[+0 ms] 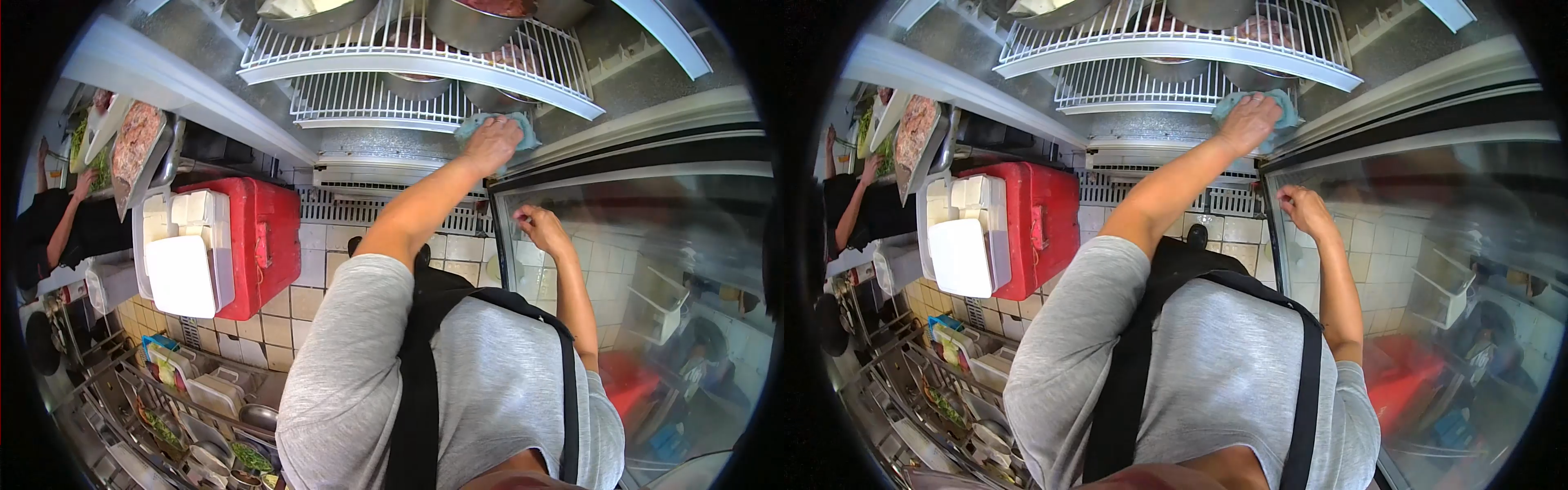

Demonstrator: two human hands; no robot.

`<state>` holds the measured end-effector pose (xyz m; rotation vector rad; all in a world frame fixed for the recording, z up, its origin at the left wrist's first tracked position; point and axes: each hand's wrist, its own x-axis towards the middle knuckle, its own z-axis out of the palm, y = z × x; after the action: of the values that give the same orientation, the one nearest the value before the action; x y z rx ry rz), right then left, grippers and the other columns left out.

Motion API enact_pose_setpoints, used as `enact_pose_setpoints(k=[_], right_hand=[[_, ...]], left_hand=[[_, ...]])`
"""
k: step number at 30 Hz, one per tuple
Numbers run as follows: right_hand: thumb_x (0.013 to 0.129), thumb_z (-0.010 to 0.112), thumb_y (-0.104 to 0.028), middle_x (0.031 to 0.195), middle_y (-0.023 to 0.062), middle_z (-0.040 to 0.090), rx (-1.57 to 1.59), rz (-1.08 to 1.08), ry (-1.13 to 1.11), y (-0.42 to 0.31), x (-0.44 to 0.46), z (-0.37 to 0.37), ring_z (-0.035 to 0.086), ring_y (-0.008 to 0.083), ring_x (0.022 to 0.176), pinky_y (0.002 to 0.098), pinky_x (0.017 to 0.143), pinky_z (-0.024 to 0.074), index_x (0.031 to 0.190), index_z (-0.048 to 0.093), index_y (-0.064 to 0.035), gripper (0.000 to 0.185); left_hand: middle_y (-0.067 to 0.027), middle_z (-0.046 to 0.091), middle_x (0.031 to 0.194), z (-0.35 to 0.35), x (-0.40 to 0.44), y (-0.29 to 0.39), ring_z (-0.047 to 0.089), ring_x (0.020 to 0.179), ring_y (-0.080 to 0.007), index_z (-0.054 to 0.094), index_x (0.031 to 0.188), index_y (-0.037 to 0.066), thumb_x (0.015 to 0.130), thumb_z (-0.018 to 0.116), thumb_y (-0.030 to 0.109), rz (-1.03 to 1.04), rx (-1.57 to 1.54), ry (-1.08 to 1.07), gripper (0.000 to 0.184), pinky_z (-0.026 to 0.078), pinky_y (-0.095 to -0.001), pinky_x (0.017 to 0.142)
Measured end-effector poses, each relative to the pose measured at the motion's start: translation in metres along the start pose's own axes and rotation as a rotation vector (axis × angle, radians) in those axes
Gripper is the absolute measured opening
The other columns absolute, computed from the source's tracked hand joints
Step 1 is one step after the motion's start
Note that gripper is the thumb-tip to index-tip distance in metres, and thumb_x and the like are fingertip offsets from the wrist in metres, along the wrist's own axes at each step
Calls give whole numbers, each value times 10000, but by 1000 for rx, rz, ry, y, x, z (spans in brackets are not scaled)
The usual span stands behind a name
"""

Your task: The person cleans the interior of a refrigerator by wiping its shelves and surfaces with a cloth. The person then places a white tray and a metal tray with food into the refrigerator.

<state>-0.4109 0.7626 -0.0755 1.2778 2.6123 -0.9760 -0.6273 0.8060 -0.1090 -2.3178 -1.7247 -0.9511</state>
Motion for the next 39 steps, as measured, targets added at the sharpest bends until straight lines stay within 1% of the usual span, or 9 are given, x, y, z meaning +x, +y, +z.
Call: enact_pose_setpoints(k=[5, 13, 20, 22, 26, 29, 32, 35, 39], right_hand=[[744, 619, -57, 843, 170, 619, -56, 39, -24, 1, -2, 6, 595, 335, 768, 389, 691, 469, 920, 598, -50, 177], [736, 611, -52, 824, 158, 612, -204, -5, -42, 3, 1, 9, 594, 325, 766, 389, 684, 467, 909, 596, -42, 174], [733, 604, -88, 839, 145, 634, -173, -33, -40, 12, -2, 23, 601, 334, 810, 405, 717, 474, 903, 603, -54, 173], [741, 607, -108, 847, 148, 636, -108, 10, -47, 8, -5, 26, 602, 332, 817, 399, 727, 475, 902, 603, -53, 170], [760, 607, -131, 855, 161, 636, 4, 17, -34, -1, -10, 26, 604, 332, 828, 399, 735, 473, 901, 601, -47, 165], [782, 610, -110, 838, 151, 634, -7, 29, 39, 0, -19, 24, 616, 288, 737, 362, 675, 476, 934, 598, -40, 168], [800, 599, -127, 769, 133, 629, 107, 57, 105, 8, -27, 25, 608, 232, 668, 339, 630, 473, 950, 600, -40, 173], [791, 591, -121, 851, 181, 632, 202, 210, 38, -3, -33, 18, 614, 313, 780, 363, 700, 470, 942, 609, -38, 173], [793, 596, -120, 847, 176, 635, 186, 208, 23, -9, -30, 17, 617, 305, 766, 366, 696, 473, 947, 611, -40, 174]], left_hand=[[-68, 548, 934, -60, -69, -80, 526, 921, -228, 552, 943, 104, 762, 467, 127, -87, 141, -89, 201, 415, -370, 777], [-60, 553, 952, -174, -149, -166, 540, 924, -219, 524, 968, 112, 797, 459, 123, -308, 714, -323, 183, 411, -390, 800], [-151, 568, 912, -220, -156, -147, 558, 869, -323, 564, 927, 29, 724, 550, 75, -544, 317, 163, 209, 450, -419, 735], [-166, 615, 914, -202, -150, -123, 593, 852, -305, 599, 950, 14, 738, 590, 117, -755, -87, 318, 236, 455, -375, 755], [-102, 631, 859, -115, -112, -49, 588, 770, -206, 623, 934, 16, 750, 670, 143, -1183, -775, 207, 228, 469, -318, 706], [-62, 580, 854, 4, -87, -23, 515, 651, -142, 560, 984, 31, 744, 709, 117, -1369, -1586, 522, 295, 408, -252, 530], [-50, 567, 791, 45, -47, 10, 485, 581, -125, 543, 952, 38, 767, 688, 113, -1492, -1539, 528, 247, 370, -266, 431], [-36, 549, 736, 107, -23, 27, 488, 556, -122, 533, 890, 44, 773, 677, 111, -1488, -1472, 599, 198, 358, -259, 395], [-16, 528, 688, 140, -6, 40, 481, 546, -116, 532, 804, 48, 770, 675, 106, -1457, -1279, 589, 158, 358, -260, 397]])
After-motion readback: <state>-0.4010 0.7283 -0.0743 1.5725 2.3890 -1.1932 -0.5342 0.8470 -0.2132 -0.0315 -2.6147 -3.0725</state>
